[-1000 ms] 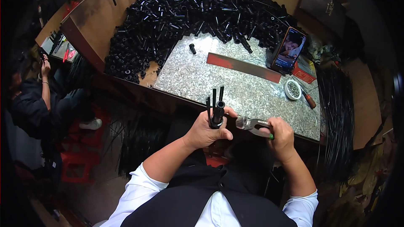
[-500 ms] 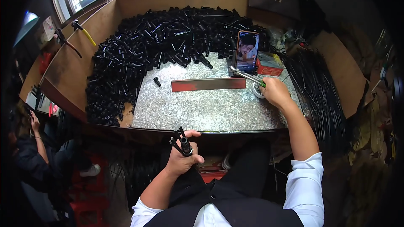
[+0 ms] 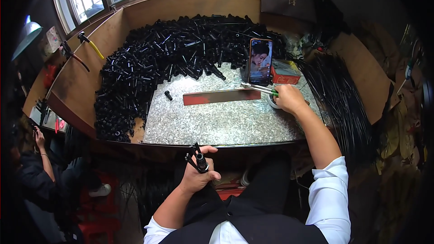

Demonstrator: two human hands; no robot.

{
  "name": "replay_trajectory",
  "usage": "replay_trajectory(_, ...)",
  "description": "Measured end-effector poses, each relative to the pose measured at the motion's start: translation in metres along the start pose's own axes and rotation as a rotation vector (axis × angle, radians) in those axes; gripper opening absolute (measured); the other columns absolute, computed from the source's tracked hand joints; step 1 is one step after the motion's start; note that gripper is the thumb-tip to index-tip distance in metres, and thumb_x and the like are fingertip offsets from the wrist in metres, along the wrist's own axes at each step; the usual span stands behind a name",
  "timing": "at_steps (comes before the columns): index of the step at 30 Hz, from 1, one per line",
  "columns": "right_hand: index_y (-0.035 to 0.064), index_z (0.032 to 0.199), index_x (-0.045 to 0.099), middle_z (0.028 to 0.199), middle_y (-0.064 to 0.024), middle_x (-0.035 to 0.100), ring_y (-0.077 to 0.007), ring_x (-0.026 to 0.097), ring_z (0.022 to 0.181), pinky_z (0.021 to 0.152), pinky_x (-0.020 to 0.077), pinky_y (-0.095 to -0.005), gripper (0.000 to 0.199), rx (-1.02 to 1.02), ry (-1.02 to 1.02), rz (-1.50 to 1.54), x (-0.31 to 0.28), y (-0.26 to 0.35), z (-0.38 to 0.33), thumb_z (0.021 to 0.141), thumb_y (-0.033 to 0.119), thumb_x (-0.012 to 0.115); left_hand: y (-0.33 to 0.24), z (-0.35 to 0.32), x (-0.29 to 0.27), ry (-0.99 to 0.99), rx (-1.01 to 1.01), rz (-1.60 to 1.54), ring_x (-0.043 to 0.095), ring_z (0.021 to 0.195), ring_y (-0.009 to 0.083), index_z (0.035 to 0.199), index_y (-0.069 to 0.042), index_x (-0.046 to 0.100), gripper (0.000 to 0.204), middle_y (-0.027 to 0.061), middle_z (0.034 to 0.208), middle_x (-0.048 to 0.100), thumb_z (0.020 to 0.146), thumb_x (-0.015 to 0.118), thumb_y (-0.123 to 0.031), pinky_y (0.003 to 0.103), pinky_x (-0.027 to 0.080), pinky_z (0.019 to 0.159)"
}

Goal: Assembling and trimming bundles of small black connector components using pliers at a production workbench.

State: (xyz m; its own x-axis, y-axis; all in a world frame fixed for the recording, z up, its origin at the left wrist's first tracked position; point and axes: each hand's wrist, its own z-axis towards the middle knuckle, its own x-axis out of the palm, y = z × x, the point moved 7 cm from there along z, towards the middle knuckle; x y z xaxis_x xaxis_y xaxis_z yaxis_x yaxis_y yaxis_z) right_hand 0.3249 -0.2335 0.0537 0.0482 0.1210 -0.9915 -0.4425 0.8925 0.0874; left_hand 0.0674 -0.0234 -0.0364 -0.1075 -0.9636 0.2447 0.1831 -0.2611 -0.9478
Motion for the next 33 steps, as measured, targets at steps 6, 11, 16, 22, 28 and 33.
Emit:
replay_trajectory(6, 0.0044, 0.087, 0.064, 0.084, -0.0196, 0.066, -0.0388, 0.063, 0.085, 0.077, 0.0483, -0.0483, 0.018, 0.004, -0.138, 0.062, -0.002, -0.007, -0.005, 0.077, 0.019, 0.065, -0.002, 0.0, 0.004, -0.055, 0.027, -0.056, 0.039, 0.05, 0.0, 0.121, 0.005, 0.043, 0.069, -0.0079, 0.054, 0.043, 0.07, 0.084, -0.018, 0.017, 0.03, 0.051)
replay_trajectory(11, 0.0033, 0.086, 0.059, 0.076, -0.0162, 0.064, -0.0361, 0.061, 0.072, 0.068, 0.0473, -0.044, 0.02, -0.056, -0.21, 0.309, -0.007, 0.009, -0.028, 0.081, 0.022, 0.064, -0.001, -0.003, 0.01, -0.053, 0.024, -0.057, 0.039, 0.053, 0.0, 0.124, 0.006, 0.043, 0.072, -0.0077, 0.056, 0.044, 0.069, 0.084, -0.018, 0.017, 0.032, 0.054)
replay_trajectory(16, 0.0025, 0.086, 0.057, 0.074, -0.0007, 0.054, -0.0085, 0.051, 0.07, 0.064, 0.0433, -0.0252, 0.017, -0.195, 0.074, 1.247, 0.009, 0.086, -0.087, 0.092, 0.019, 0.058, -0.01, -0.001, 0.018, 0.036, 0.081, 0.127, 0.045, 0.052, 0.0051, 0.134, 0.007, 0.032, 0.084, -0.0038, 0.058, 0.045, 0.072, 0.081, -0.024, 0.019, 0.036, 0.052)
replay_trajectory(22, 0.0027, 0.091, 0.054, 0.09, -0.0092, 0.056, -0.0146, 0.055, 0.077, 0.068, 0.046, -0.026, 0.018, -0.373, 0.222, 1.663, 0.018, 0.13, -0.129, 0.095, 0.02, 0.056, -0.035, 0.002, 0.029, 0.009, 0.196, 0.305, 0.043, 0.062, 0.0012, 0.13, -0.002, 0.045, 0.082, -0.0058, 0.069, 0.051, 0.063, 0.088, -0.023, 0.017, 0.039, 0.062)
replay_trajectory(28, 0.0016, 0.094, 0.057, 0.091, -0.0073, 0.057, -0.0126, 0.056, 0.078, 0.069, 0.0466, -0.0258, 0.018, -0.347, 0.328, 1.596, 0.03, 0.143, -0.139, 0.095, 0.019, 0.056, -0.035, -0.002, 0.036, 0.049, 0.105, 0.287, 0.052, 0.078, 0.0049, 0.134, -0.003, 0.044, 0.088, 0.0014, 0.097, 0.061, 0.062, 0.088, -0.026, 0.02, 0.044, 0.073)
replay_trajectory(33, 0.0007, 0.095, 0.058, 0.087, -0.0052, 0.058, -0.0107, 0.055, 0.075, 0.067, 0.0454, -0.0245, 0.02, -0.319, 0.286, 1.473, 0.035, 0.145, -0.143, 0.095, 0.02, 0.058, -0.035, -0.002, 0.038, 0.021, 0.122, 0.275, 0.053, 0.08, 0.0084, 0.134, -0.003, 0.046, 0.086, 0.0014, 0.086, 0.059, 0.063, 0.087, -0.027, 0.024, 0.046, 0.077)
